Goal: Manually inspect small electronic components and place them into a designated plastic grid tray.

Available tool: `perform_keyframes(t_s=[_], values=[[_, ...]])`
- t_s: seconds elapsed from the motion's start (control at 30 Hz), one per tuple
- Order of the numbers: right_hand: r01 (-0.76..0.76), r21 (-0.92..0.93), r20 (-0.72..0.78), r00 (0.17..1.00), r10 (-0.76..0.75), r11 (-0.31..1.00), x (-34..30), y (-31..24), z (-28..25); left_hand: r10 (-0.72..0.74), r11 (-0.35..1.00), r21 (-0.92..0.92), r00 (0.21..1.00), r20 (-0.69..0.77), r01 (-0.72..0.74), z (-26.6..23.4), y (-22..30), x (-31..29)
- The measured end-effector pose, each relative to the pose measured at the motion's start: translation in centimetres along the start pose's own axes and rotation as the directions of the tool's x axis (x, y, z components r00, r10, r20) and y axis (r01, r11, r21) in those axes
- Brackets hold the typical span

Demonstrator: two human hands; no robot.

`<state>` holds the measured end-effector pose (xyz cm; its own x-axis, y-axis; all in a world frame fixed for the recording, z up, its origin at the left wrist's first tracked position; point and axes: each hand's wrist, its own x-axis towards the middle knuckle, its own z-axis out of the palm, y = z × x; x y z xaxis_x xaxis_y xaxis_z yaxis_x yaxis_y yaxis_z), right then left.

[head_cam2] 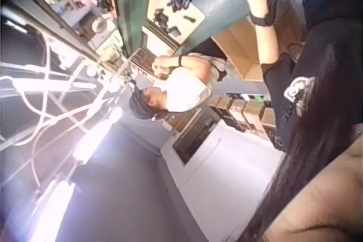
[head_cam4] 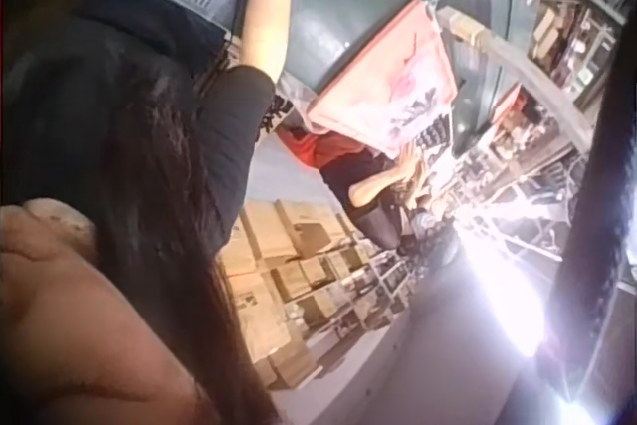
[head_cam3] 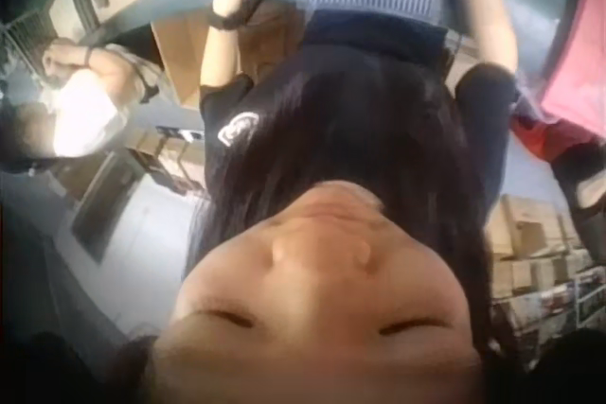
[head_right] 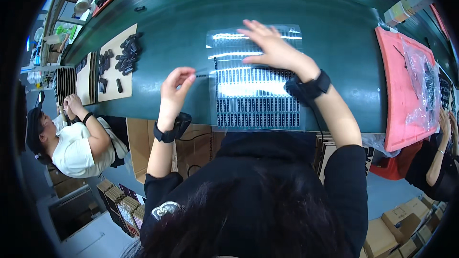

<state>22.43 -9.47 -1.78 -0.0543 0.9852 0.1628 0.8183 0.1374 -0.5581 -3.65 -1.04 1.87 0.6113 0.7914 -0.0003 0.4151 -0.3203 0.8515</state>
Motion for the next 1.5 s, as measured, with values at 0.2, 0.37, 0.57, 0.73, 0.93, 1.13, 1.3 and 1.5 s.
perform_keyframes(t_s=[0.2,0.37,0.57,0.73,0.93,1.13,1.3,1.5], values=[[-0.335,0.466,-0.207,0.859,0.469,0.819,-7.8,1.8,-3.6,-0.183,0.791,-0.586,0.982,0.047,0.176,0.3,-2.3,2.4],[-0.269,0.956,0.288,0.767,0.573,-0.121,-11.5,3.5,-5.0,-0.242,0.714,-0.689,0.967,-0.076,0.125,2.8,-3.2,3.4],[-0.334,0.934,0.352,0.813,0.464,-0.124,-10.3,2.7,-3.0,-0.2,0.771,-0.634,0.97,-0.14,0.068,5.5,-2.8,3.3],[-0.505,0.748,0.351,0.852,0.388,0.43,-10.0,-0.1,-2.1,-0.163,0.66,-0.751,0.979,-0.121,0.017,5.6,-1.2,2.3],[-0.142,0.378,-0.15,0.966,0.212,0.915,-10.2,-5.4,-8.3,0.043,0.458,-0.877,0.989,-0.142,-0.146,1.0,4.0,0.6],[0.122,0.047,-0.438,0.895,-0.089,0.991,-15.2,-7.7,-7.4,0.616,0.544,-0.642,0.776,-0.132,-0.54,2.1,3.3,-4.4],[-0.17,0.467,-0.305,0.89,0.338,0.868,-19.5,-5.4,0.4,0.539,0.744,-0.514,0.838,0.084,-0.427,6.8,-1.5,-6.9],[-0.252,0.568,-0.21,0.876,0.434,0.783,-22.4,-3.8,2.4,0.64,0.742,-0.369,0.755,0.143,-0.56,8.0,-3.5,-7.5]])
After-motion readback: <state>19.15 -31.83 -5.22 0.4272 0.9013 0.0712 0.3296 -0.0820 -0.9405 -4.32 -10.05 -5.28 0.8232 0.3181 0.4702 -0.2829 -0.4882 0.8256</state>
